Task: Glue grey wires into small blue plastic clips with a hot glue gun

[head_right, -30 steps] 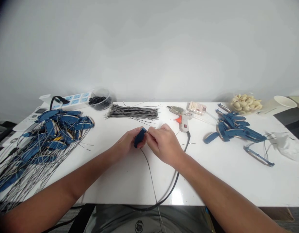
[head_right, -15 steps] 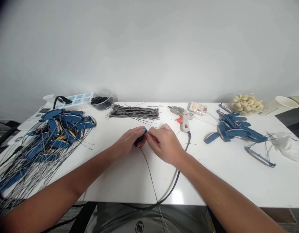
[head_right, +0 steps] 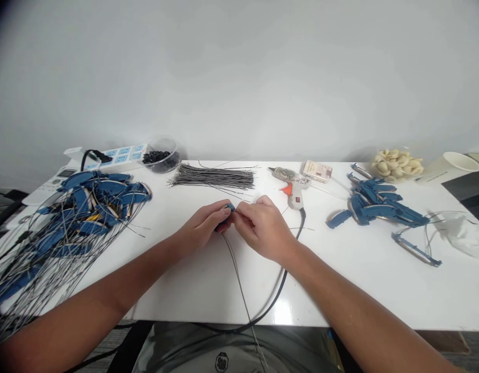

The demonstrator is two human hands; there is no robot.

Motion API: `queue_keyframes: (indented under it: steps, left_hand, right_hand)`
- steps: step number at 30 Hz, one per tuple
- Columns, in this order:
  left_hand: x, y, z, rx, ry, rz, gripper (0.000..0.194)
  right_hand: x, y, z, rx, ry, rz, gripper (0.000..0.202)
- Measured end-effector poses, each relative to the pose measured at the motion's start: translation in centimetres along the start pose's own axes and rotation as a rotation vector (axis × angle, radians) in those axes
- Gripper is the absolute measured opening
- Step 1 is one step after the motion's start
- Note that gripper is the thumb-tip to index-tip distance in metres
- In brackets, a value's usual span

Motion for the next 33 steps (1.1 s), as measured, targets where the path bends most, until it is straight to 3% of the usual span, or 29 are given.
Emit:
queue_keyframes:
  steps: [10, 33]
  left_hand:
    - [0.50, 0.44, 0.29, -0.405, 0.050, -0.143, 0.039]
    - [0.67, 0.50, 0.49, -0.610, 0.029, -0.383, 0.028]
  right_hand:
    - [0.19, -0.26, 0.08, -0.022, 0.027, 0.004, 0.027]
    - [0.21, -0.62, 0.37, -0.049, 0.070, 0.068, 0.022]
Point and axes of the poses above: each hand's wrist, its own x-axis away from the middle knuckle, its own z-axis out of the back of the hand, y = z × x, the point moved 1 cm from there along -x, towards the middle knuckle, and after that the axes turned 8 degrees about x, right-handed, at the moved point
